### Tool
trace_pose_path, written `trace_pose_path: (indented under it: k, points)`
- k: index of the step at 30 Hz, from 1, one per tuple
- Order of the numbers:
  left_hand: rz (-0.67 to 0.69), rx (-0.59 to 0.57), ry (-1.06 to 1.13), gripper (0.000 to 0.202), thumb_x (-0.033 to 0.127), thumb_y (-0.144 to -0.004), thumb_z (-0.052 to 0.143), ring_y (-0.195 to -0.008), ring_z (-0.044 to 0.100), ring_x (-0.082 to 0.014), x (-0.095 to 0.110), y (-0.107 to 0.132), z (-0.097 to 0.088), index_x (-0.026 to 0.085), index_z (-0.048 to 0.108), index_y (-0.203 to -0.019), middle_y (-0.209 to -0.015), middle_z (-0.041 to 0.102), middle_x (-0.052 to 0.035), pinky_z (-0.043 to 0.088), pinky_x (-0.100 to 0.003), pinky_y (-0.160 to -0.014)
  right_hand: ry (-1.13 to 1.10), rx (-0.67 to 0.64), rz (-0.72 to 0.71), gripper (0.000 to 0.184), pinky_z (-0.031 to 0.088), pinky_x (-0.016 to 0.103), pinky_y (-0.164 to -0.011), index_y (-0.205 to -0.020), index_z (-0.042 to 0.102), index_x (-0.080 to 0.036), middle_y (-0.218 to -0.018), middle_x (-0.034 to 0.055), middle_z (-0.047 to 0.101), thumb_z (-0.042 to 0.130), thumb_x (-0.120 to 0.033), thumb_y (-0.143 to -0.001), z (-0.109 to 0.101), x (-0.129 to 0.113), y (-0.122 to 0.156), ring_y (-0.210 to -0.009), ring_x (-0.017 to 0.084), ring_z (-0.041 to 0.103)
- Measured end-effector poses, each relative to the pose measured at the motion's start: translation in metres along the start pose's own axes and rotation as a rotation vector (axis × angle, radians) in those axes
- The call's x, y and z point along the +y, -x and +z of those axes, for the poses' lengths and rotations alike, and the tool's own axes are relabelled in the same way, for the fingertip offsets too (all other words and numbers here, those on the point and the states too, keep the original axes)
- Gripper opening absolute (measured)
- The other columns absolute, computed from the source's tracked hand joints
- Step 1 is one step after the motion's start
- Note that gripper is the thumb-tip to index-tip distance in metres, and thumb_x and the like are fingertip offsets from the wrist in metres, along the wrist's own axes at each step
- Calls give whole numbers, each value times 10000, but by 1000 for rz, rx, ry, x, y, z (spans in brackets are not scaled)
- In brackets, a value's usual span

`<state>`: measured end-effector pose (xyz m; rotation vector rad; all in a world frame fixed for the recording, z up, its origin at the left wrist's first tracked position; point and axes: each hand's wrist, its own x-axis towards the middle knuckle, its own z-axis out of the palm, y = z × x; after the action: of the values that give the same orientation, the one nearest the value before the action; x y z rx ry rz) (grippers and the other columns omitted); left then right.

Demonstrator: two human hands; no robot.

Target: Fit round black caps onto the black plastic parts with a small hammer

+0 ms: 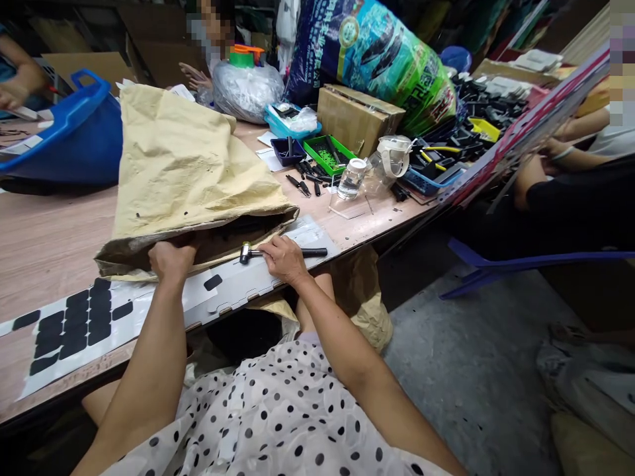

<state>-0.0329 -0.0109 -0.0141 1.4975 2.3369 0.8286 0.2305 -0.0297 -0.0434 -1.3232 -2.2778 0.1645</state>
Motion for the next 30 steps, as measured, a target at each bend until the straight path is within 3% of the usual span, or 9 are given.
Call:
trace_pose_path:
  k: [3,6,8,10,14,24,30]
  points:
    - [72,64,35,300,397,-692,649,-845,655,-308,-2,33,-18,177,722,-883,-827,687,-96,546,-434,-790,3,-5,14,253,439,343,-864,-1113,749,-269,-992,62,649,589,-196,-930,0,0,0,-954,234,537]
    - [319,-164,168,298,420,-723,639,-714,601,-199,-4,64,-25,222,739,-923,-841,690,-34,513,-326,-677,4,-3,14,259,436,339,-855,-1115,747,-269,-988,60,650,584,-192,-930,0,1,1,-947,233,535]
    - [410,-310,212,274,409,-722,639,-668,566,-171,-6,78,-23,232,743,-904,-819,683,-16,484,-296,-630,5,4,12,259,434,340,-852,-1117,745,-271,-988,60,650,578,-195,-934,1,2,2,-945,234,532]
    - [448,-370,227,255,388,-727,627,-694,572,-171,-8,85,-17,230,745,-889,-832,685,-15,482,-290,-644,6,12,14,252,432,342,-852,-1111,745,-273,-987,61,647,575,-201,-938,2,3,2,-944,236,528]
    - [438,-341,232,265,380,-743,611,-760,590,-186,-12,88,-7,230,748,-913,-860,677,-22,498,-299,-697,5,23,19,245,428,338,-849,-1111,743,-280,-982,57,639,585,-212,-937,4,5,3,-942,236,517]
    - [445,-278,241,204,370,-738,655,-713,556,-177,-15,89,-3,230,741,-859,-814,643,-18,497,-301,-670,17,0,-5,255,448,335,-844,-1116,753,-280,-972,61,647,583,-195,-946,1,11,1,-936,230,541]
    - [445,-260,276,170,342,-722,663,-716,565,-179,-14,87,-1,220,731,-819,-816,651,-21,500,-307,-677,-87,55,-77,314,493,307,-861,-1198,721,-283,-973,55,657,490,-212,-1000,-7,-7,16,-955,207,595]
